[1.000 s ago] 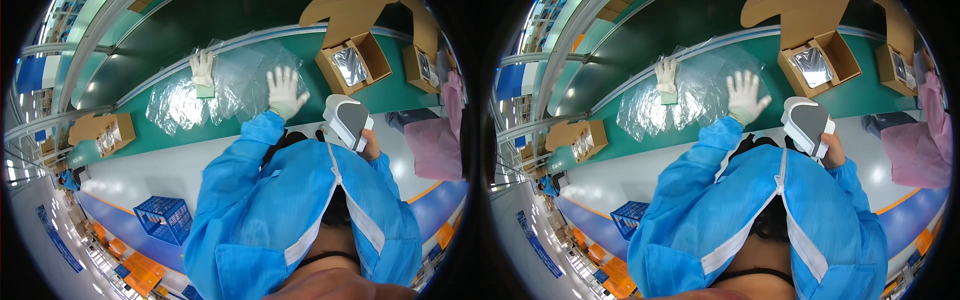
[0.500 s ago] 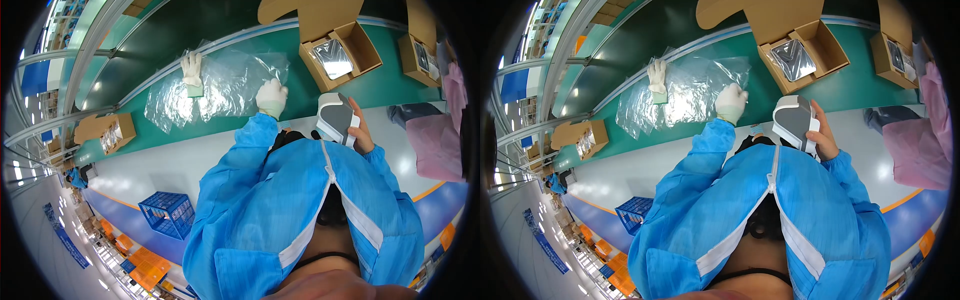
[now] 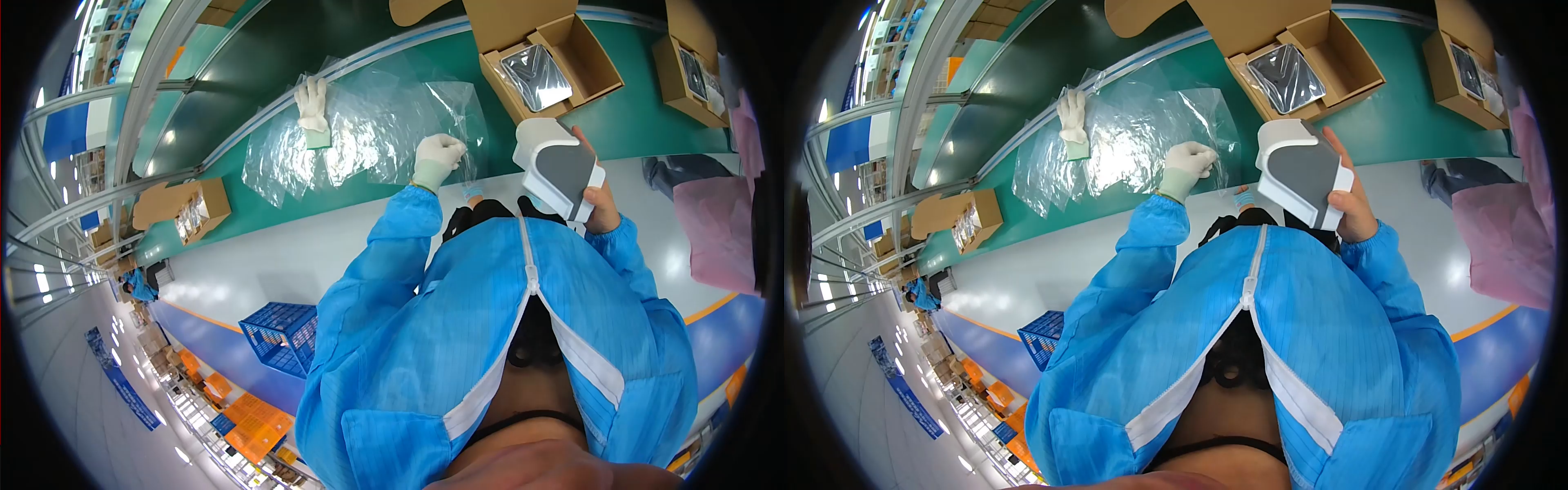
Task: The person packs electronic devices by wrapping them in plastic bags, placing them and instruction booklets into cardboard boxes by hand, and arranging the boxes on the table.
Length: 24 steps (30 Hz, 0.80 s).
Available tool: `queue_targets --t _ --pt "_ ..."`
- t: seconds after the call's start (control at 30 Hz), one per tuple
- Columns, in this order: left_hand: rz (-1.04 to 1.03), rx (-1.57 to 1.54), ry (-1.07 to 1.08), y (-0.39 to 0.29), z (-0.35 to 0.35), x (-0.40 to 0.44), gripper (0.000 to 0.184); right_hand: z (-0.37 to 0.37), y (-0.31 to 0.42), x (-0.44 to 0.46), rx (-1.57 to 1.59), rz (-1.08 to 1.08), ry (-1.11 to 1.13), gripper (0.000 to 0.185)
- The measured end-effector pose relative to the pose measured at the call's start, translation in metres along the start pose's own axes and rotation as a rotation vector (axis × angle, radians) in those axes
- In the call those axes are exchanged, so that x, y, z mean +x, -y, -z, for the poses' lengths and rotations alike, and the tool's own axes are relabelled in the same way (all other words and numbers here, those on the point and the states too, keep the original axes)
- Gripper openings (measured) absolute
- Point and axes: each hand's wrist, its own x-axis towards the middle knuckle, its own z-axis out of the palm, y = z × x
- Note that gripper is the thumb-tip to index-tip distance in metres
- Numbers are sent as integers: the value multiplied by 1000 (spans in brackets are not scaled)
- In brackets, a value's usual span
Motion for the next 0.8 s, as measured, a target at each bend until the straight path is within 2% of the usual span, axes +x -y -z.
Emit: queue_targets --t 0.03,0.07,0.1,0.17,0.23,0.27,0.3,0.37,0.4,0.43,0.5,0.53,0.57,0.63,0.67,0.77,0.8 --pt "-15 95 -22 0 -2 1 20 6 -2 -3 65 -61 1 107" --pt "-14 93 -20 0 -1 2 20 14 -10 -5 177 -134 43 98" --pt "16 31 6 0 -1 1 20 15 -23 -4 174 -138 41 98" --pt "50 -31 37 23 -1 18 20 -16 -33 7 539 -295 136 88" --pt "-220 -653 174 85 4 60 21 -57 -36 34 392 -181 195 84" --pt "-269 -591 177 63 9 35 23 -65 -42 49 292 -90 219 86" --pt "-82 -689 110 39 16 14 25 -69 -51 65 193 4 244 87" --pt "98 -215 15 12 29 1 26 -59 -70 88 69 17 189 89" --pt "76 -143 73 2 42 -15 24 -56 -75 93 -57 25 124 92" --pt "78 -146 71 5 51 -20 24 -57 -73 94 -59 23 127 92" --pt "-34 -206 77 12 63 -25 24 -61 -69 96 -382 -18 55 93" --pt "-35 -270 48 10 66 -28 19 -63 -74 97 -492 68 82 94" --pt "-37 -276 44 6 70 -30 19 -65 -77 98 -496 68 88 94" --pt "-32 -286 30 -2 79 -35 17 -73 -79 93 -946 310 74 100" --pt "-36 -292 28 -9 80 -37 17 -79 -77 89 -1048 413 73 100" --pt "-149 -176 -6 -32 73 -51 13 -98 -75 82 -1238 510 111 97" --pt "-318 105 -74 -41 66 -58 13 -104 -77 82 -1244 520 93 94"
